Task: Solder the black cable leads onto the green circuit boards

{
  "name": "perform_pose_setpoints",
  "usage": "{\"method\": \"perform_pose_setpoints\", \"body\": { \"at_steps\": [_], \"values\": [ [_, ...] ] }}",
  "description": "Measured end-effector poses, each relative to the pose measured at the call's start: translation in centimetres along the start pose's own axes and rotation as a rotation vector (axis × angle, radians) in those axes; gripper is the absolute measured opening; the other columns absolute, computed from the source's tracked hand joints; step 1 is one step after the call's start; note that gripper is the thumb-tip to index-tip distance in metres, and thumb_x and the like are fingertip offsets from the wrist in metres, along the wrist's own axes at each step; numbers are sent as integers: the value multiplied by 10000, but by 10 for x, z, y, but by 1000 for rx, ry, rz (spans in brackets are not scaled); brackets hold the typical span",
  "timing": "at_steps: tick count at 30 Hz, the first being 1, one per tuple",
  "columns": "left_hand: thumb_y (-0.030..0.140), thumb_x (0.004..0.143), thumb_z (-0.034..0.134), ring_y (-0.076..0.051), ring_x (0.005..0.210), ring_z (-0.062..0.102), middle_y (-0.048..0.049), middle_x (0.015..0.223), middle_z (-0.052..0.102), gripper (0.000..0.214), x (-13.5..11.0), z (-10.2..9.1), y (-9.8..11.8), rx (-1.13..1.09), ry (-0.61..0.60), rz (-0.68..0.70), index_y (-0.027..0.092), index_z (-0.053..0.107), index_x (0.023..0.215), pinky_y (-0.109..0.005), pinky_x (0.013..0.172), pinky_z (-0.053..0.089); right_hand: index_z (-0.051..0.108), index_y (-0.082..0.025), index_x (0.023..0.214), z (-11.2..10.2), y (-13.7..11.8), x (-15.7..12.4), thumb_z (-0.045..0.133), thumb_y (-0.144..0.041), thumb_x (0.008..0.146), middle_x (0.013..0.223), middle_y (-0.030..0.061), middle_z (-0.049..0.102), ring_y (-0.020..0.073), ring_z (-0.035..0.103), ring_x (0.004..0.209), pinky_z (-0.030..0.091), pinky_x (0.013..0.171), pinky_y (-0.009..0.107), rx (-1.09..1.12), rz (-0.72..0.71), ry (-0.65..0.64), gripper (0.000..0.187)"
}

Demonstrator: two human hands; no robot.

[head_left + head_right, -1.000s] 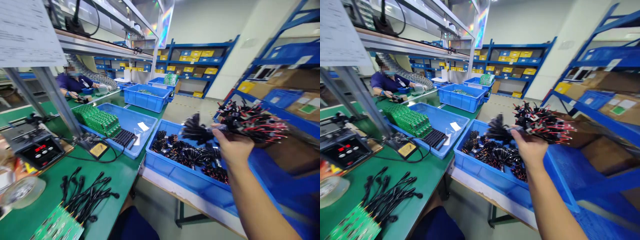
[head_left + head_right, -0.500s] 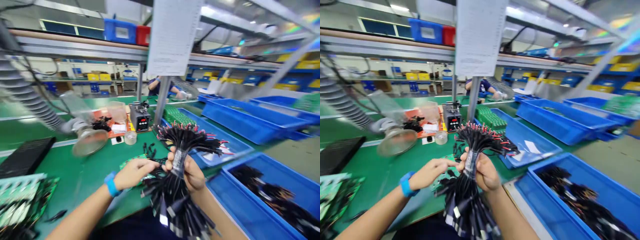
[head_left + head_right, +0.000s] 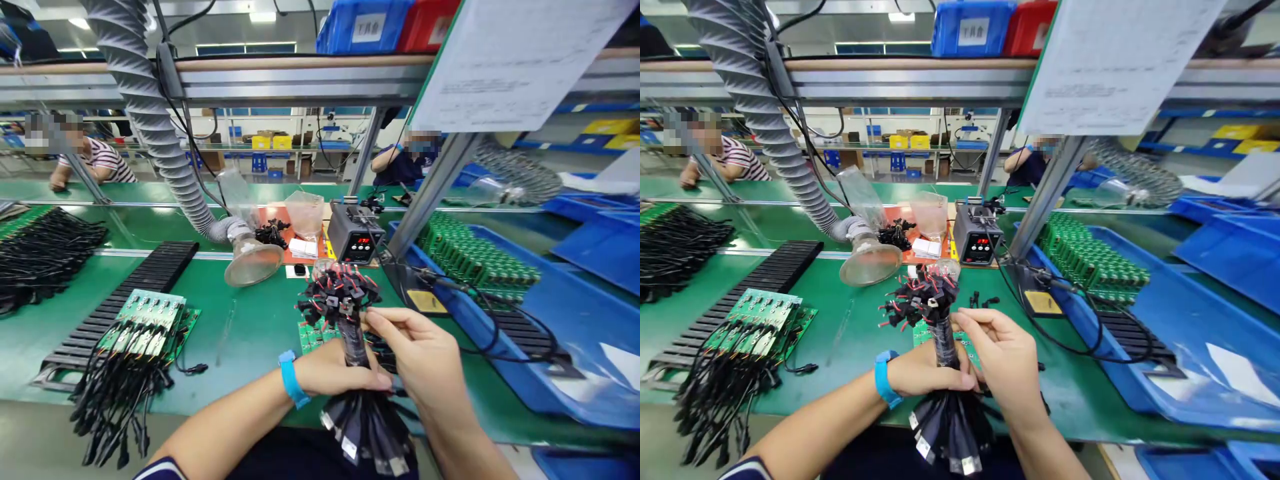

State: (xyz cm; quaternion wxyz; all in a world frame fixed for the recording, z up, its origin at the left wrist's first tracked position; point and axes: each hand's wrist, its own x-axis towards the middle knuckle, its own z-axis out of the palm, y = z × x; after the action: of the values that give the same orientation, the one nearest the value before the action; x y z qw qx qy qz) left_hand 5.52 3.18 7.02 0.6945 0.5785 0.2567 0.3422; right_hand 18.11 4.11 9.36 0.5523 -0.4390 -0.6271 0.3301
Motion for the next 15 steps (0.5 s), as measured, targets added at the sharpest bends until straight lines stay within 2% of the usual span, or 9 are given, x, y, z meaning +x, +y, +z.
{"method": "perform_pose_setpoints", "body": {
  "at_steps": [4,7,9,13,15],
  "values": [
    [466,496,769,-196,725,600,-12,603,588,427,-8,-1,-4,-330,-6,-92,154,483,557,-421,864,427,672,-225,810,-2,-3,1,624,-414,753,828,47,655,178,623,709,554,652,294,-29,-52,-91,203],
    [367,520,721,-175,662,580,-21,591,590,319,-15,-1,0,-356,48,-97,148,490,540,-367,793,442,671,-276,875,-1,-5,-1,579,-359,795,925,33,638,181,607,827,532,747,300,-138,-217,-161,147],
    [294,562,642,-152,628,547,-19,587,573,197,-18,-2,2,-252,121,-104,129,534,554,-308,722,438,663,-282,904,2,-5,-1,593,-350,781,928,37,626,189,594,854,522,757,307,-167,-255,-192,157],
    [209,614,520,-141,620,510,-14,589,546,111,-21,-4,2,95,291,-128,112,562,578,-247,629,399,647,-237,782,14,-1,0,682,-406,679,849,50,593,204,582,796,517,727,323,-26,-27,-194,201],
    [211,651,494,-143,622,509,-13,611,554,122,-22,-4,0,289,382,-117,117,555,603,-237,605,390,608,-213,719,21,1,1,696,-433,656,785,44,577,203,584,755,515,708,325,7,40,-163,246]
  ]
}}
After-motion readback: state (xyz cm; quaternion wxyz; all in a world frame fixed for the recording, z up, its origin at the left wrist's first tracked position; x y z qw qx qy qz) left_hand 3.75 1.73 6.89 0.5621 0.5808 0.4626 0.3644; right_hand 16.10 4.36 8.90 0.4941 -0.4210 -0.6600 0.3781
